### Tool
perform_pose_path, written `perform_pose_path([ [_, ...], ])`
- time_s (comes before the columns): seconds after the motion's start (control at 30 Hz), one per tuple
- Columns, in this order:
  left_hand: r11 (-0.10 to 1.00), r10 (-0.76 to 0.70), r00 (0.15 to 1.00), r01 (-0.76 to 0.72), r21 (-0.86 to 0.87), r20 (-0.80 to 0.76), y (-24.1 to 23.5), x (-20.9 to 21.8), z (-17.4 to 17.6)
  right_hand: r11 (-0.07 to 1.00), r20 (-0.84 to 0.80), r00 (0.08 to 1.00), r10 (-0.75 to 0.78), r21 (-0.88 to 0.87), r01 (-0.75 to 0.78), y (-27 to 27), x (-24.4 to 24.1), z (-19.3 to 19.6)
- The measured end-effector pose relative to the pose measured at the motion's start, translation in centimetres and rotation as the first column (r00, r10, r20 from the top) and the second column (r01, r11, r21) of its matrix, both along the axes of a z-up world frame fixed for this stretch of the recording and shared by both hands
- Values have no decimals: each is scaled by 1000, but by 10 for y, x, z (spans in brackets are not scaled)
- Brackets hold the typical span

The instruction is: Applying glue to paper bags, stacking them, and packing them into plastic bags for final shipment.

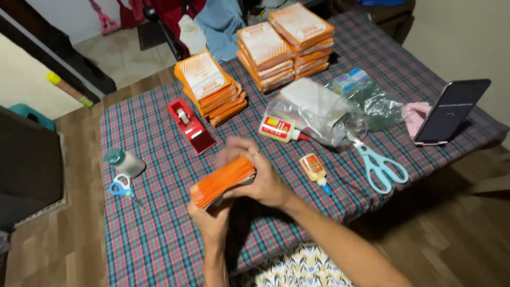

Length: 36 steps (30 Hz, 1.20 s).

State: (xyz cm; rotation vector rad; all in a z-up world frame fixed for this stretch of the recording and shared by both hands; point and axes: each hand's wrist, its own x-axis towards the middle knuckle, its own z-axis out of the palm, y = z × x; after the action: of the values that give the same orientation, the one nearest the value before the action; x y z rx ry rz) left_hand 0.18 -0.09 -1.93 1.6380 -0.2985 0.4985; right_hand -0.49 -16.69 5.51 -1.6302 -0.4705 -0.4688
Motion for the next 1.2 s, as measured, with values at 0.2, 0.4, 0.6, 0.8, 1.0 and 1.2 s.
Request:
perform_pose_path([
  [0.2,988,-106,959,72,-136,-264,-11,-10,6,931,-106,993,41,364,1,1,-9,-13],
  [0.4,949,-281,925,307,67,-257,-8,-14,19,924,-193,980,-54,362,122,-34,-29,9],
  [0.6,996,-68,853,32,-78,-517,-7,-16,47,909,-159,901,-403,48,414,-161,-34,-13],
  [0.8,952,-182,728,-39,-305,-661,-26,-12,57,248,90,512,-854,-796,553,-245,-25,-88],
  [1.0,882,-356,633,-14,-470,-687,-37,-17,66,211,37,500,-865,-878,429,-262,-21,-92],
  [1.2,920,-316,620,14,-392,-718,-36,-17,69,583,-200,607,-769,-610,537,-276,-20,-67],
])
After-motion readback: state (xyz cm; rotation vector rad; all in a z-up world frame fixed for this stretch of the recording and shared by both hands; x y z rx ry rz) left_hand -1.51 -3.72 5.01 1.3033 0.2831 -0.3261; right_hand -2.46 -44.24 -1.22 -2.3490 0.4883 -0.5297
